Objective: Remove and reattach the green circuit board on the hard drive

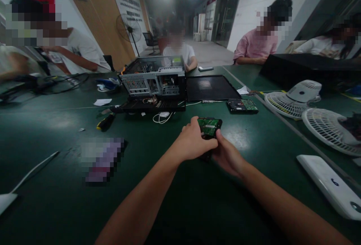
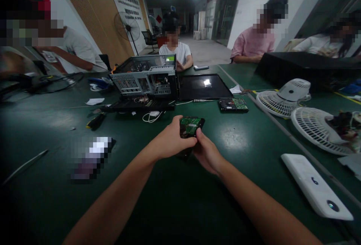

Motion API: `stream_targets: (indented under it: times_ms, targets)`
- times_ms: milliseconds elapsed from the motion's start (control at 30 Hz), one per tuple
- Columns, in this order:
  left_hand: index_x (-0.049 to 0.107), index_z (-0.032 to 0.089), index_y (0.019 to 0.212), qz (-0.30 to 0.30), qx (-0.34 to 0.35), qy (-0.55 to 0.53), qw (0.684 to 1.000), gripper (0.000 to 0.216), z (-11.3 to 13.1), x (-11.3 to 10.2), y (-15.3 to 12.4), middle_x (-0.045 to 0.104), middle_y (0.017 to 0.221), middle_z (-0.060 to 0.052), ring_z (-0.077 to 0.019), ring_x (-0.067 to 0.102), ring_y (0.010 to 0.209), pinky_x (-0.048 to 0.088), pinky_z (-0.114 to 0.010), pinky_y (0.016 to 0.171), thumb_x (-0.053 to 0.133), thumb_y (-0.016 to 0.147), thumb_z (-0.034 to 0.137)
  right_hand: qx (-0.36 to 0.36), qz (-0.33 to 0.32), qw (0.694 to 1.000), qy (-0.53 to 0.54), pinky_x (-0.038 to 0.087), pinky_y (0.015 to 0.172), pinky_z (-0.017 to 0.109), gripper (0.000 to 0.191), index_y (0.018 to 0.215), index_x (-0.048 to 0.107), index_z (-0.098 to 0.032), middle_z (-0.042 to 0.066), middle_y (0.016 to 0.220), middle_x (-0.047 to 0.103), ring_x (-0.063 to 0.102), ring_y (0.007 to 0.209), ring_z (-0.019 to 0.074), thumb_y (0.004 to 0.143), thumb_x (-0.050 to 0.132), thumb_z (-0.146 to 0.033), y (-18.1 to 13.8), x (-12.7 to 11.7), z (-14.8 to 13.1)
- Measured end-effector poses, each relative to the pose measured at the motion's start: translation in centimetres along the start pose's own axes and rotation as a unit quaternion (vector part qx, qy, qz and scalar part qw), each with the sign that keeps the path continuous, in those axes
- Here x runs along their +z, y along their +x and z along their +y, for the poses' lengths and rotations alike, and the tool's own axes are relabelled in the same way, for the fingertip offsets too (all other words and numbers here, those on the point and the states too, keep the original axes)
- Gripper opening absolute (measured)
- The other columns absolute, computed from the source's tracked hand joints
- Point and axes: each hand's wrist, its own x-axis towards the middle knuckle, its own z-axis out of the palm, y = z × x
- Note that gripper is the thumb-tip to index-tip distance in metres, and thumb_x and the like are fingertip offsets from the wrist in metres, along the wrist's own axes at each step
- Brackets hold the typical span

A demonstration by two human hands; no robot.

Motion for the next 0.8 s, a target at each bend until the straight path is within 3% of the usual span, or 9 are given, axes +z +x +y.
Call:
stream_targets:
  times_ms: [133, 333, 467, 533, 633, 733, 800]
  targets:
    - [0.032, 0.021, 0.156, -0.025, -0.002, -0.076, 0.997, 0.099, 0.0, 0.1, 0.0, 0.065, 0.134, -0.018, -0.0379, 0.067, 0.114, 0.057, -0.047, 0.091, 0.069, 0.081, 0.073, 0.031, 0.015, 0.998, 0.047, 0.054, 0.099, 0.049, 0.074, 0.136, 0.063, -0.027, 0.011, 0.115, 0.077, 0.070, 0.114, 0.0290, 0.097, 0.026, -0.078, 0.2, -0.6, -0.4]
    - [0.022, 0.022, 0.161, -0.018, -0.005, -0.143, 0.990, 0.090, -1.0, 1.3, 1.4, 0.065, 0.139, -0.018, -0.0379, 0.064, 0.124, 0.053, -0.052, 0.102, 0.058, 0.094, 0.069, 0.048, 0.040, 0.998, 0.004, 0.054, 0.096, 0.051, 0.079, 0.120, 0.072, -0.022, 0.013, 0.102, 0.079, 0.072, 0.108, 0.0304, 0.095, 0.023, -0.079, 0.9, -3.4, -1.9]
    - [0.033, 0.017, 0.155, 0.000, -0.007, -0.200, 0.980, 0.076, -1.1, 3.2, 2.1, 0.064, 0.140, -0.017, -0.0307, 0.062, 0.127, 0.052, -0.045, 0.106, 0.053, 0.098, 0.065, 0.028, 0.065, 0.996, -0.048, 0.057, 0.091, 0.050, 0.075, 0.111, 0.075, -0.020, 0.012, 0.099, 0.079, 0.074, 0.099, 0.0302, 0.096, 0.027, -0.076, 1.4, -5.9, -3.8]
    - [0.043, 0.017, 0.147, -0.011, -0.009, -0.208, 0.978, 0.063, -1.0, 4.6, 2.0, 0.065, 0.138, -0.016, -0.0286, 0.064, 0.123, 0.054, -0.044, 0.104, 0.046, 0.102, 0.061, 0.025, 0.088, 0.994, -0.062, 0.058, 0.085, 0.048, 0.074, 0.108, 0.076, -0.019, 0.013, 0.096, 0.079, 0.075, 0.093, 0.0294, 0.097, 0.029, -0.075, 1.6, -8.2, -5.0]
    - [0.056, 0.018, 0.139, 0.020, 0.083, -0.091, 0.992, 0.052, -1.2, 6.9, 1.2, 0.062, 0.142, -0.013, -0.0291, 0.055, 0.133, 0.045, -0.046, 0.114, 0.051, 0.101, 0.053, 0.022, 0.127, 0.988, -0.079, 0.056, 0.076, 0.045, 0.071, 0.099, 0.076, -0.013, 0.016, 0.091, 0.078, 0.076, 0.084, 0.0282, 0.101, 0.031, -0.068, 1.4, -13.0, -6.9]
    - [0.060, 0.021, 0.140, 0.017, 0.160, 0.024, 0.987, 0.050, -2.0, 8.7, 0.4, 0.057, 0.149, -0.011, -0.0308, 0.044, 0.143, 0.036, -0.050, 0.121, 0.053, 0.100, 0.050, 0.018, 0.210, 0.973, -0.097, 0.053, 0.071, 0.047, 0.058, 0.093, 0.075, -0.013, 0.017, 0.083, 0.077, 0.076, 0.075, 0.0271, 0.104, 0.038, -0.057, 0.6, -18.2, -8.7]
    - [0.061, 0.023, 0.141, -0.010, 0.191, 0.077, 0.979, 0.049, -2.6, 9.4, 0.1, 0.051, 0.156, -0.009, -0.0320, 0.035, 0.150, 0.030, -0.053, 0.124, 0.052, 0.101, 0.051, 0.061, 0.289, 0.950, -0.099, 0.053, 0.070, 0.050, 0.051, 0.089, 0.073, -0.014, 0.018, 0.080, 0.076, 0.075, 0.070, 0.0284, 0.102, 0.045, -0.055, -0.3, -20.9, -9.9]
